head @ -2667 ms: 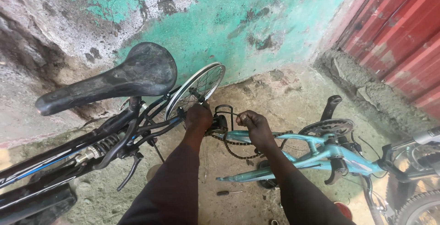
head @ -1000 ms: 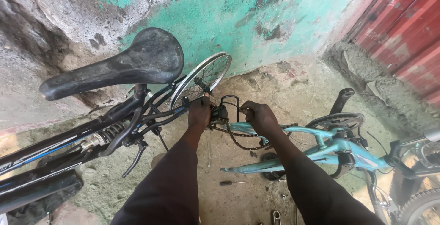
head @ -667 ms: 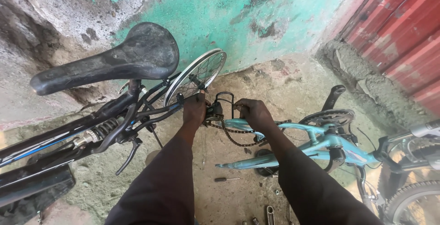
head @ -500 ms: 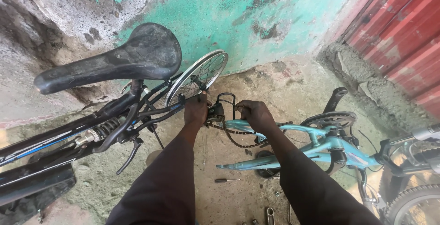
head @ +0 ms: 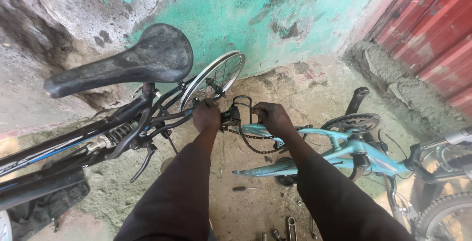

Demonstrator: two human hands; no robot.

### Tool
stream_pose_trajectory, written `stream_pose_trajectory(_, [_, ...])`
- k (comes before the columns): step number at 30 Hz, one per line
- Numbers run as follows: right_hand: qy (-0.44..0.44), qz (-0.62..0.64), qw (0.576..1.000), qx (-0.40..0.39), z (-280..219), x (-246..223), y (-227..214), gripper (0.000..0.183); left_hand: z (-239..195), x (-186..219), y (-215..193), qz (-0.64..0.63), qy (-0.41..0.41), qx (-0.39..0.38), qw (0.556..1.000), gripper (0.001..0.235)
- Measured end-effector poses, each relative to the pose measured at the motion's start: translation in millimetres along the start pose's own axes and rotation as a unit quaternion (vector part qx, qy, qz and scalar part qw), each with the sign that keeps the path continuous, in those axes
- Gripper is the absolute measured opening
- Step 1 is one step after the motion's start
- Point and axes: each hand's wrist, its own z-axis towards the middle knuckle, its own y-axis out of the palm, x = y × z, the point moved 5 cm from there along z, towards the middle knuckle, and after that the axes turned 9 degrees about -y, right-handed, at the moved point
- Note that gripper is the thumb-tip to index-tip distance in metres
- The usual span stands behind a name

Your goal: The person works on a light blue bicycle lying upside down on the floor. They use their hands to adjust the chain and gears, then use a screwdriver to tighten a bolt on the handlebar stem. Finally, they lift the bicycle upright and adjust the handlebars.

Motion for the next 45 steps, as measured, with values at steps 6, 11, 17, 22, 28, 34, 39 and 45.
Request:
stream_pose_trajectory(6, [0.01, 0.004, 1.0, 0.005, -2, -1, -2, 0.019, -75, 78, -107, -0.046, 0.287, 0.002, 0.957, 0.023])
stream_pose_trajectory(11, [0.01, -0.011, 1.0, 0.003, -5, -13, -5, 0.018, -138, 96, -112, 0.203, 0.35, -0.205, 0.891, 0.08])
stream_pose_trajectory(17, [-0.018, -0.006, 1.0, 0.019, -5, 2, -6, 0.016, -173, 66, -88, 0.416, 0.443, -0.18, 0.774, 0.151])
stream_pose_trajectory(22, [-0.016, 0.008, 1.0, 0.022, -6, -3, -3, 0.016, -107, 51, -49, 0.141, 0.298, -0.253, 0.91, 0.113])
stream_pose_trajectory(28, [-0.031, 0.001, 0.999, 0.015, -4, -1, -2, 0.015, -127, -73, 22, -0.104, -0.262, 0.061, 0.957, 0.042])
stream_pose_trajectory(34, [-0.03, 0.011, 0.999, -0.035, -9, -22, 9, 0.022, -138, -60, 72, 0.322, 0.083, 0.023, 0.943, 0.097])
stream_pose_trajectory(39, [-0.029, 0.124, 0.992, -0.014, 2, -38, 23, 0.034, -204, -21, -18, -0.293, -0.137, 0.084, 0.942, 0.031])
stream_pose_trajectory(45, [-0.06, 0.035, 0.997, 0.017, 13, -40, 36, 0.037, -231, 16, -60, -0.159, 0.128, 0.227, 0.952, 0.034])
